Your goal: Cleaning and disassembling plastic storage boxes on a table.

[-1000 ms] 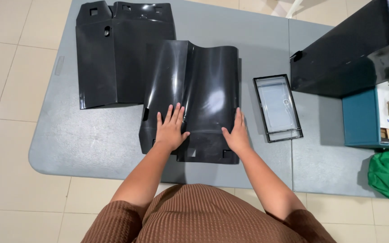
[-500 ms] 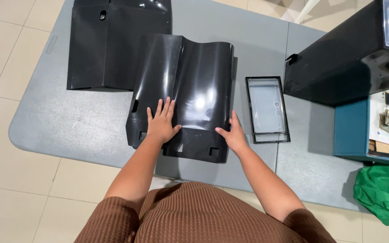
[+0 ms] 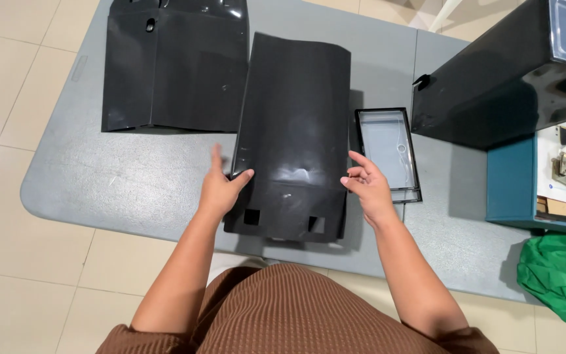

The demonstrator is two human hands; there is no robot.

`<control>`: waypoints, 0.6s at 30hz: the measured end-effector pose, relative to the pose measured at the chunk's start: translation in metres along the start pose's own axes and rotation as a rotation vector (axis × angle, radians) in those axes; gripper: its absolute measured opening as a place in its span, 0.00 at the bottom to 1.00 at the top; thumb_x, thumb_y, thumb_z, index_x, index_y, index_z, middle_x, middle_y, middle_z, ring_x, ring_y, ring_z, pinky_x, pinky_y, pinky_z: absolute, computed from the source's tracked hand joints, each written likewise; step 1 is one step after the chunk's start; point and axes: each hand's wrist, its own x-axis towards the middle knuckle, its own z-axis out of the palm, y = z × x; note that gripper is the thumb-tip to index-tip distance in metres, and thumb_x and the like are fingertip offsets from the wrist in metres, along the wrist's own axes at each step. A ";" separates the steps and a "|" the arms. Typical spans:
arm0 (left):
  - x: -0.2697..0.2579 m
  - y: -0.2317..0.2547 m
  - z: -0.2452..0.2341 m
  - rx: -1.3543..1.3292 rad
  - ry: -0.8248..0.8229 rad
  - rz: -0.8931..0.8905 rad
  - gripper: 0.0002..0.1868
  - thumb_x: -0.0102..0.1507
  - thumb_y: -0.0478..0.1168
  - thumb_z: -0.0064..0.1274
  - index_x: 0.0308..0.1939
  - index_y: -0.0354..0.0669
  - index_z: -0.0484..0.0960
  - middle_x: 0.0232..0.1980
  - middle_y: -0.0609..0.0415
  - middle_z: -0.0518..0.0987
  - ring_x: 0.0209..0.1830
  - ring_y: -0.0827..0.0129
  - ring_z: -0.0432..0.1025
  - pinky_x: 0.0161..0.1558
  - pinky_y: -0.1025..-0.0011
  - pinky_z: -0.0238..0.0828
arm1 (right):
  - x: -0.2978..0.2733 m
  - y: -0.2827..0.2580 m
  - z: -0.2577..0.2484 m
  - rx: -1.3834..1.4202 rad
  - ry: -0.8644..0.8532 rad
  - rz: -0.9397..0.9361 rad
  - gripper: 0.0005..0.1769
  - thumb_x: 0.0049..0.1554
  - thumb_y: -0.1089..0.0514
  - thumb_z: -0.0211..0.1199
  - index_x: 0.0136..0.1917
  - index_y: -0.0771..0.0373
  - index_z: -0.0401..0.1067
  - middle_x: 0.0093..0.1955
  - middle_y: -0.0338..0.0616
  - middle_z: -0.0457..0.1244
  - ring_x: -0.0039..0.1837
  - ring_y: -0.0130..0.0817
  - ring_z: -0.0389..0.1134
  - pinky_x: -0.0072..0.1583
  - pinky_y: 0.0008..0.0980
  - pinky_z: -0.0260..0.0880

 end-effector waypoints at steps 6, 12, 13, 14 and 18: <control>-0.004 -0.007 -0.008 -0.226 -0.311 -0.120 0.40 0.59 0.37 0.58 0.76 0.48 0.66 0.61 0.45 0.82 0.60 0.60 0.77 0.60 0.67 0.71 | -0.022 -0.019 0.007 -0.451 -0.024 -0.351 0.24 0.62 0.65 0.65 0.72 0.59 0.75 0.53 0.42 0.67 0.53 0.29 0.65 0.58 0.24 0.66; -0.005 -0.071 0.006 0.189 -0.240 -0.124 0.45 0.59 0.36 0.61 0.78 0.48 0.57 0.67 0.36 0.73 0.66 0.47 0.68 0.66 0.57 0.64 | -0.027 0.019 0.042 -1.165 -0.057 -0.453 0.40 0.50 0.43 0.72 0.74 0.43 0.64 0.82 0.54 0.48 0.81 0.56 0.47 0.74 0.55 0.48; -0.010 -0.065 0.009 0.192 -0.241 -0.123 0.45 0.59 0.36 0.61 0.78 0.48 0.57 0.67 0.36 0.73 0.66 0.47 0.68 0.66 0.57 0.64 | -0.029 0.024 0.047 -1.162 -0.056 -0.451 0.40 0.50 0.43 0.72 0.74 0.43 0.64 0.82 0.54 0.48 0.81 0.56 0.47 0.74 0.55 0.48; -0.015 -0.059 0.011 0.320 -0.192 -0.138 0.45 0.58 0.35 0.61 0.77 0.50 0.58 0.72 0.37 0.66 0.69 0.45 0.63 0.68 0.54 0.61 | -0.032 0.030 0.053 -1.271 -0.141 -0.320 0.46 0.50 0.38 0.71 0.77 0.39 0.57 0.84 0.51 0.41 0.83 0.57 0.39 0.75 0.59 0.41; -0.030 -0.069 0.035 0.629 -0.232 0.295 0.44 0.60 0.51 0.60 0.79 0.67 0.59 0.84 0.48 0.50 0.83 0.51 0.47 0.77 0.43 0.42 | -0.040 0.044 0.070 -1.456 -0.330 -0.075 0.56 0.50 0.31 0.68 0.82 0.31 0.41 0.87 0.42 0.31 0.85 0.56 0.27 0.77 0.64 0.32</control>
